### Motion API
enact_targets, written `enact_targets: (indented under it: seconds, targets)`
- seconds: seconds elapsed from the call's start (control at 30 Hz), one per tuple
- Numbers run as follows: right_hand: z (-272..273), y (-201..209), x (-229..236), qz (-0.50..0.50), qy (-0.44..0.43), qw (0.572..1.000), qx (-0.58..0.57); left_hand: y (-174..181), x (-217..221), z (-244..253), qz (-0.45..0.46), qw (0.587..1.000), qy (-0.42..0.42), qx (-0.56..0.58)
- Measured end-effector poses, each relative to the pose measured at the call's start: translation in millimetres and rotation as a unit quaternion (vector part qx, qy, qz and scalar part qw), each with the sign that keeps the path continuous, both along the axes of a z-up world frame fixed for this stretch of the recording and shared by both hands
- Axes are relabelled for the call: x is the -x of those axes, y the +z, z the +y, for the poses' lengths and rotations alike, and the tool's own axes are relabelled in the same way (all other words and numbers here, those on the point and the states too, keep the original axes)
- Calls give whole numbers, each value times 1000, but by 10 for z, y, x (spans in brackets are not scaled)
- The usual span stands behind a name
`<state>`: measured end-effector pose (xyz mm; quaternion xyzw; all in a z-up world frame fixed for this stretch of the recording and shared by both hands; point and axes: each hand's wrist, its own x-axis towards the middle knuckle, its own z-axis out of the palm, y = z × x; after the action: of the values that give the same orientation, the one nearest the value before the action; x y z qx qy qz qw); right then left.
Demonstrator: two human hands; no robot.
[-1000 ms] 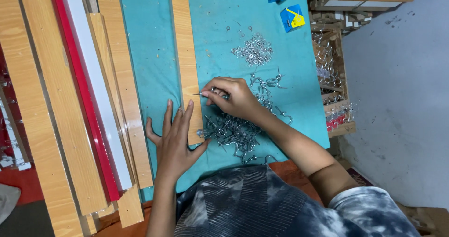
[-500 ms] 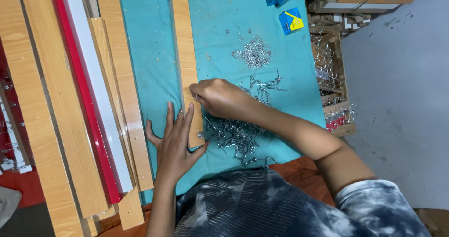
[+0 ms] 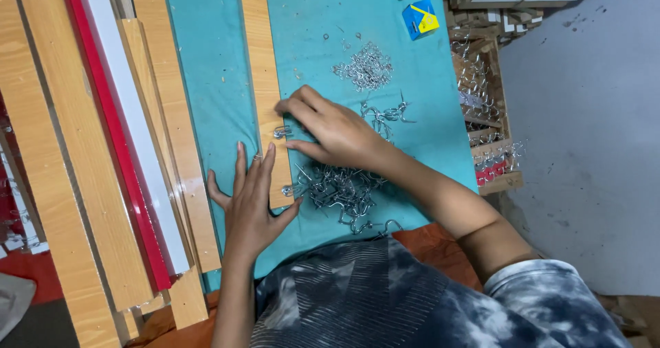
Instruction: Attach metal hooks to wooden strips to assemble racks
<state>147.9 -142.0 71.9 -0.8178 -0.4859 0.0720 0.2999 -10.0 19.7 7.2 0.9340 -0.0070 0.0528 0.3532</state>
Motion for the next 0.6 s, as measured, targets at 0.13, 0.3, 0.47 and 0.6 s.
enact_targets:
  seconds: [0.13, 0.3, 0.47, 0.6]
  targets:
    - [-357, -34, 207, -44, 146, 988, 24, -6, 31, 8, -1, 1000, 4, 21]
    - [-511, -169, 402, -107, 136, 981, 91, 18, 47, 11, -8, 999, -3, 32]
    - [-680, -355, 261, -132, 123, 982, 55, -23, 112, 9, -6, 1000, -5, 23]
    - [-653, -129, 145, -18, 101, 994, 40, 6, 120, 21, 1, 1000, -7, 19]
